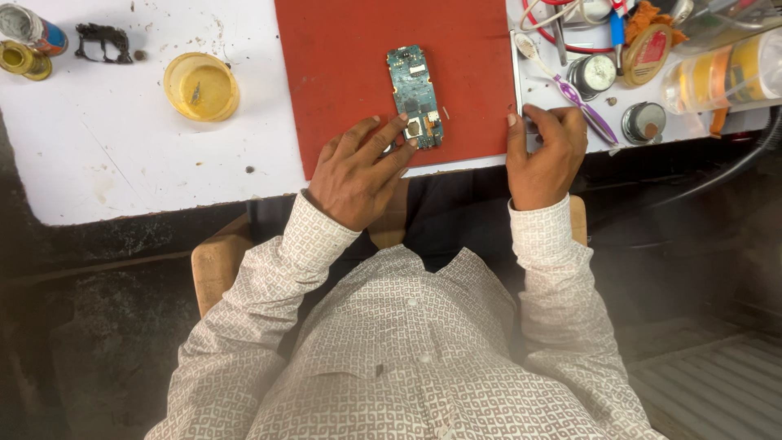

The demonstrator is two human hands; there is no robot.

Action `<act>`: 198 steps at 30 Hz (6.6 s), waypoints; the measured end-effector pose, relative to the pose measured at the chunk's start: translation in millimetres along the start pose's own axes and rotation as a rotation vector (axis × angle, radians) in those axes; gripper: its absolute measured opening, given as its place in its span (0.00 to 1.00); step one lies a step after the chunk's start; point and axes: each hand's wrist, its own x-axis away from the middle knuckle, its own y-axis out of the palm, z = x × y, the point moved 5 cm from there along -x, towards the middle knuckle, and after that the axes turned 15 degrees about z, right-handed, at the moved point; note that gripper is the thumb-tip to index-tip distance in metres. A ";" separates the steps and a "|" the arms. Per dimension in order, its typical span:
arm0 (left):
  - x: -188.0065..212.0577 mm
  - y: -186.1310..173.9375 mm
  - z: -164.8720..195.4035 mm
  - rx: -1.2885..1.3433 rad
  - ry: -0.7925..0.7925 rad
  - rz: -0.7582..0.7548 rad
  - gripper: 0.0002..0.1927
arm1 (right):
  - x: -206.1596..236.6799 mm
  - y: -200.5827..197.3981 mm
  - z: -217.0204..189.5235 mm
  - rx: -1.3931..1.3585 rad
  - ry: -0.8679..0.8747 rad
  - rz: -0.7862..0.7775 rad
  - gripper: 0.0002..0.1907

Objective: The person works on a disassembled phone motherboard on a red mat. They hold the board, solder points on it with a soldering iron, pick up and handle a small round component, brush the board with a toothbrush, and scrape or probe the board with a metal rod while turning it in their hands.

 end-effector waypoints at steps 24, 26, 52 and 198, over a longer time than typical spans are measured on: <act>-0.7 -9.9 -2.2 0.131 -0.143 -0.014 0.24 | -9.1 -17.9 12.1 0.229 -0.003 -0.059 0.07; -1.7 -11.9 -2.2 0.151 -0.168 -0.007 0.24 | -4.0 -21.6 12.8 0.201 -0.002 -0.067 0.08; -3.8 -29.6 0.3 0.497 -0.410 0.183 0.16 | 14.0 -51.5 -6.2 -0.259 0.223 0.008 0.14; -42.1 12.8 -26.5 0.334 -0.276 0.186 0.22 | -32.1 30.5 -58.0 -0.584 -0.026 -0.053 0.09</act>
